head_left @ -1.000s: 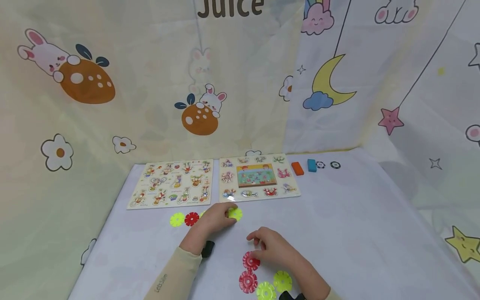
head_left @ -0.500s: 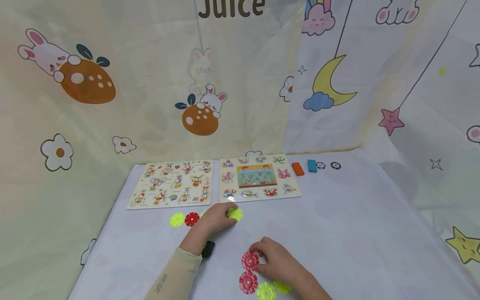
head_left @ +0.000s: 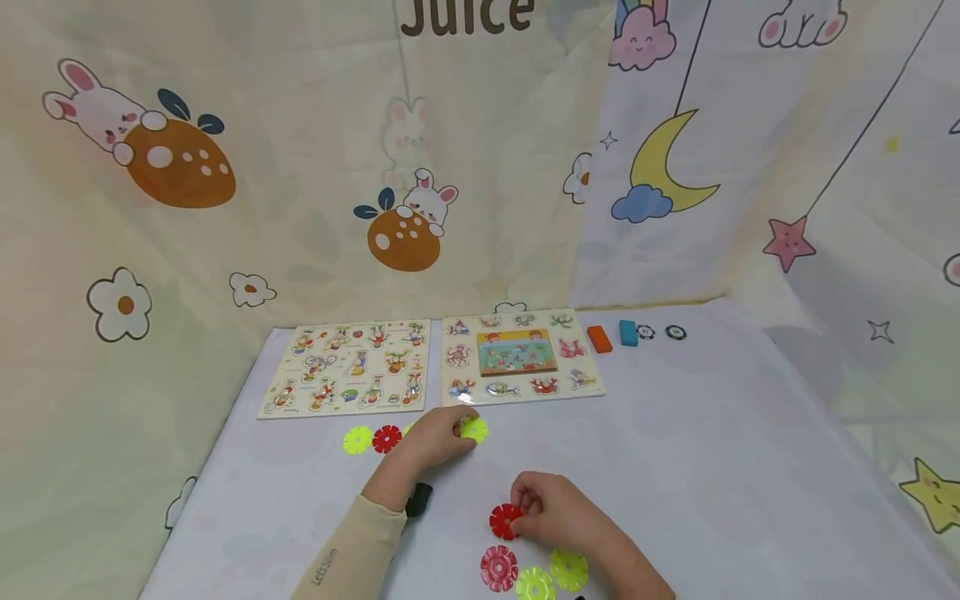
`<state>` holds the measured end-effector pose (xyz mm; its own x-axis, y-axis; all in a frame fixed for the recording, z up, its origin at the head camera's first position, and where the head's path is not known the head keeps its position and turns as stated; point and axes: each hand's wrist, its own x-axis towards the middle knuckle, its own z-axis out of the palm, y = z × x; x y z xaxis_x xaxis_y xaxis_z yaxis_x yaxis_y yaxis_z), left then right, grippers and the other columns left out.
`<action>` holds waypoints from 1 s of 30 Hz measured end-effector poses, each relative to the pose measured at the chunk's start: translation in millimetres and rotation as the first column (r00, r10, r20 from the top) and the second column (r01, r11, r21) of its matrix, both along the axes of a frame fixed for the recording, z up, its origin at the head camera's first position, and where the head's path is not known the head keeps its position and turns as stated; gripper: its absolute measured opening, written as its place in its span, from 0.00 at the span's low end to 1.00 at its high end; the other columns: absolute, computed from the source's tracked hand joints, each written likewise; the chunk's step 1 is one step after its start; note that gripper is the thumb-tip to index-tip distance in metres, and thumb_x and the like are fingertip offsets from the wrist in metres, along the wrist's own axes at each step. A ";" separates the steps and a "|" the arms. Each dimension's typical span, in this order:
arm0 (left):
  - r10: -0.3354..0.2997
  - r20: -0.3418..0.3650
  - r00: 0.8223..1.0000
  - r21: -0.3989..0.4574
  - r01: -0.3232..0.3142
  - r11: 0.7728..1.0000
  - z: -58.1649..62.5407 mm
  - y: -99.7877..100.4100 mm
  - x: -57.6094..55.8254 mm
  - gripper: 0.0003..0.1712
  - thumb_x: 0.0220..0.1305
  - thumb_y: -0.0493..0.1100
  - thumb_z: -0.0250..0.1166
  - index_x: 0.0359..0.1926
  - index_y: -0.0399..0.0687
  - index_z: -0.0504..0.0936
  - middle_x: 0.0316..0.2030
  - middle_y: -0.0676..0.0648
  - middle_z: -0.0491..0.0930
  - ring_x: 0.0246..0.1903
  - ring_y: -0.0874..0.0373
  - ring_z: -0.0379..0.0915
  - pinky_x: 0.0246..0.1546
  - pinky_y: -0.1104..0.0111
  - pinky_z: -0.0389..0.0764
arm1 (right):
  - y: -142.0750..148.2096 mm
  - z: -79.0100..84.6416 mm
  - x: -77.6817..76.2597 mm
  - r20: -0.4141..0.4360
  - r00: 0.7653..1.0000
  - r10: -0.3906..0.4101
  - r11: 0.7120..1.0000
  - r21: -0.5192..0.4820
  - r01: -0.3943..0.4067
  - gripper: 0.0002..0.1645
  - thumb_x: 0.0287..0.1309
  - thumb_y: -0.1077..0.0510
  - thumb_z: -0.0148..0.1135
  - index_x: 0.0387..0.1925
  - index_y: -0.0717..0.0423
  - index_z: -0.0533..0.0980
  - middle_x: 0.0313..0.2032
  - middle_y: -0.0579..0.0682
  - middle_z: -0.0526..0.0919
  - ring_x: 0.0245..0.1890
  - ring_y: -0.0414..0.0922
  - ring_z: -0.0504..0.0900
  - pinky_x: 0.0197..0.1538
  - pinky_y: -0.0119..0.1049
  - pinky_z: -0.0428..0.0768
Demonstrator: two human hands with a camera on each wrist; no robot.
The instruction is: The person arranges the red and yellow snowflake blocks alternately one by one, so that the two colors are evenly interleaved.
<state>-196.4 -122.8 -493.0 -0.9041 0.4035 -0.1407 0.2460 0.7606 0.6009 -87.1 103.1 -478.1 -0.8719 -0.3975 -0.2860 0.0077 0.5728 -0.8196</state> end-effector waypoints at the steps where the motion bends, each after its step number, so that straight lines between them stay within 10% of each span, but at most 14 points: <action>1: 0.000 -0.001 1.000 -0.001 0.000 1.000 0.3 0.0 0.1 0.25 0.54 0.49 0.70 0.54 0.55 0.78 0.24 0.50 0.68 0.28 0.57 0.66 0.29 0.65 0.67 | 1.0 2.2 -1.6 0.013 1.000 -0.006 0.999 -0.032 0.006 0.13 0.47 0.54 0.72 0.32 0.44 0.74 0.27 0.45 0.77 0.25 0.44 0.76 0.30 0.34 0.76; 10: 0.002 -0.003 1.000 -0.009 -0.002 1.000 -0.3 0.7 -1.1 0.25 0.54 0.49 0.70 0.54 0.54 0.78 0.24 0.51 0.69 0.28 0.58 0.66 0.29 0.64 0.67 | 5.1 24.7 -28.9 0.029 0.999 -0.044 0.977 -0.207 0.049 0.24 0.55 0.60 0.65 0.55 0.49 0.76 0.32 0.53 0.77 0.26 0.51 0.82 0.33 0.40 0.80; 30: 0.012 0.018 1.000 0.025 -0.012 1.000 -2.3 -1.2 0.9 0.26 0.54 0.50 0.70 0.55 0.56 0.78 0.27 0.52 0.71 0.30 0.57 0.68 0.30 0.64 0.70 | -21.4 -13.7 -86.5 -0.170 0.920 -0.353 0.931 0.030 0.363 0.26 0.52 0.56 0.69 0.55 0.51 0.76 0.35 0.49 0.76 0.34 0.46 0.72 0.33 0.35 0.76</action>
<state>-195.5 -124.0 -495.3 -0.9063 0.3965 -0.1465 0.2263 0.7479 0.6241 -173.6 81.7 -491.7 -0.9888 -0.0367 -0.1450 0.0936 0.6040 -0.7914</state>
